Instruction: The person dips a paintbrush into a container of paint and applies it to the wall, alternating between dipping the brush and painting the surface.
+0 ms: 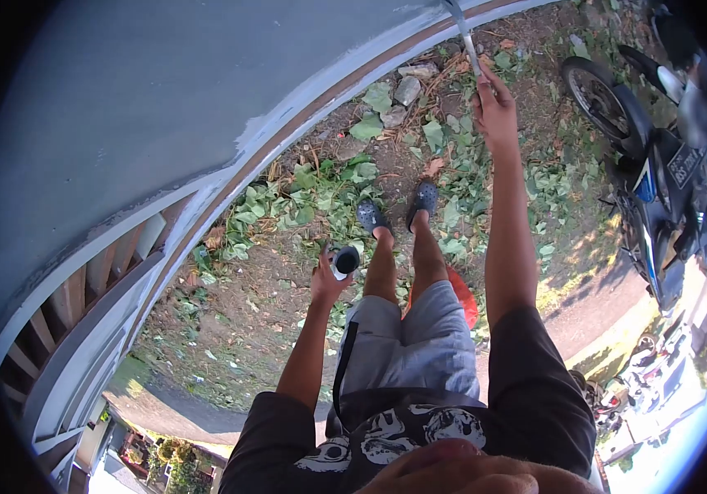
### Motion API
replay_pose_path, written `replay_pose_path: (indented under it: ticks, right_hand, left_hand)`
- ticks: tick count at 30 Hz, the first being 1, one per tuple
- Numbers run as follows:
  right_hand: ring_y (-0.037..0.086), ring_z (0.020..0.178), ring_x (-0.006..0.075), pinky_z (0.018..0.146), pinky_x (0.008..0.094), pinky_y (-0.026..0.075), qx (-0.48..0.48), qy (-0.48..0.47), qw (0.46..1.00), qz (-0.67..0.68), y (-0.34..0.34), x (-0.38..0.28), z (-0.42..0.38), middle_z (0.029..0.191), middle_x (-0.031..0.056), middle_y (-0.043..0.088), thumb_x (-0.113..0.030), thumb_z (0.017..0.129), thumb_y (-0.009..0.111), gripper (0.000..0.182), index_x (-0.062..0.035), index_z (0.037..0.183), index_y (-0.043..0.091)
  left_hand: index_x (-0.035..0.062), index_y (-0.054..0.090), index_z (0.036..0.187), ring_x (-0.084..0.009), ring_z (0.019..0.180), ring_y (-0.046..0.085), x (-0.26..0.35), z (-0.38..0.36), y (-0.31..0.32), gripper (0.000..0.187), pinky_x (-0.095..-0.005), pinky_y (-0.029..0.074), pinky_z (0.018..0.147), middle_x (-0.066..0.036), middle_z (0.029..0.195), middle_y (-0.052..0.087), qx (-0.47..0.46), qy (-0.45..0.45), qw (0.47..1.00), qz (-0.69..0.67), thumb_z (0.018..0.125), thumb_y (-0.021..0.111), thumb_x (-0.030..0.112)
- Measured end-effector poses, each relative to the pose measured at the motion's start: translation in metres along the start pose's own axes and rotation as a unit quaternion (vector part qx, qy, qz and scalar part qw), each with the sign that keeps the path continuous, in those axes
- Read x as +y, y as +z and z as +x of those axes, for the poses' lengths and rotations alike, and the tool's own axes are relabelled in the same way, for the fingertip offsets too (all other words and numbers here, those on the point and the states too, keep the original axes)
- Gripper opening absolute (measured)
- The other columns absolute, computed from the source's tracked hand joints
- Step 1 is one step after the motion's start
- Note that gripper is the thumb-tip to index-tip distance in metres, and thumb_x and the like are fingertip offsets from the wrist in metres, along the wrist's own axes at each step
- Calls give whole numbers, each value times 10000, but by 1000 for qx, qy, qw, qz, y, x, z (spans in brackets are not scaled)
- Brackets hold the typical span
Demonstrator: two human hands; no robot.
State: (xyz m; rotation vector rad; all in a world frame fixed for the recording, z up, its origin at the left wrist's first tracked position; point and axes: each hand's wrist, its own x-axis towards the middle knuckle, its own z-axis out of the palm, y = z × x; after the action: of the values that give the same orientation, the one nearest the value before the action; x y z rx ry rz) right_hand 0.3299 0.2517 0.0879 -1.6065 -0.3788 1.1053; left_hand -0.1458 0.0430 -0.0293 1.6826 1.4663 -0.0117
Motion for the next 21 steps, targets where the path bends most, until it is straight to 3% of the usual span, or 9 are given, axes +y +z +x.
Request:
replay_pose_path:
  ticks: [3, 9, 11, 12, 14, 16, 18, 21]
  right_hand:
    - [344, 471, 4, 392, 193, 242, 2, 11, 999, 38, 2, 7, -7, 716, -46, 530, -237, 1062, 590, 378, -212, 1439, 590]
    - [369, 477, 4, 386, 193, 254, -18, 49, 981, 189, 71, 31, -38, 694, -44, 528, -246, 1065, 584, 417, -207, 1477, 534]
    - [369, 490, 13, 419, 204, 267, -133, 17, 985, 111, 82, 33, -46, 644, -60, 485, -238, 1063, 590, 413, -198, 1472, 549]
    - [369, 490, 13, 419, 204, 267, -128, 19, 985, 115, 77, 42, -49, 644, -60, 485, -238, 1063, 590, 413, -198, 1472, 549]
    - [369, 523, 21, 470, 218, 273, -220, -10, 975, -27, 63, 56, -55, 617, -74, 445, -216, 1060, 595, 396, -182, 1455, 582]
    - [363, 554, 24, 506, 224, 263, -245, 0, 966, -80, 44, 46, -63, 628, -77, 439, -207, 1058, 598, 380, -170, 1436, 610]
    - [366, 564, 24, 509, 225, 261, -306, -19, 944, -121, 28, 42, -61, 646, -77, 449, -214, 1059, 595, 373, -166, 1429, 617]
    - [358, 542, 18, 477, 222, 256, -235, 32, 971, -29, 12, 21, -34, 669, -67, 473, -225, 1058, 599, 376, -176, 1430, 616]
  left_hand:
    - [118, 264, 1544, -457, 1073, 651, 8, 5, -13, 1075, -533, 533, 914, -208, 1241, 654, -8, 10, 1000, 6, 684, 894, 256]
    - [121, 250, 1551, -460, 1069, 652, 20, 14, -7, 1078, -541, 530, 911, -217, 1235, 652, -33, 3, 999, 32, 689, 886, 252]
    - [120, 248, 1552, -459, 1072, 651, 30, 20, -7, 1078, -540, 532, 912, -220, 1233, 651, -35, 4, 999, 26, 692, 884, 253]
    - [120, 246, 1554, -458, 1076, 651, 34, 20, -7, 1078, -539, 533, 912, -224, 1231, 650, -36, 3, 999, 14, 694, 883, 253]
    - [111, 242, 1556, -452, 1085, 650, 43, 22, -8, 1079, -530, 536, 912, -231, 1236, 646, -35, 11, 999, 7, 699, 880, 257]
    - [82, 256, 1571, -385, 1108, 644, 41, 22, -5, 1115, -472, 536, 927, -192, 1241, 623, -32, 17, 999, 1, 682, 911, 239]
    - [91, 244, 1566, -414, 1094, 649, 41, 24, -3, 1103, -498, 537, 915, -205, 1243, 634, -38, 20, 999, 10, 692, 898, 255]
    - [104, 231, 1562, -443, 1083, 654, 42, 29, -1, 1094, -525, 536, 905, -215, 1247, 645, -43, 23, 999, 13, 702, 885, 274]
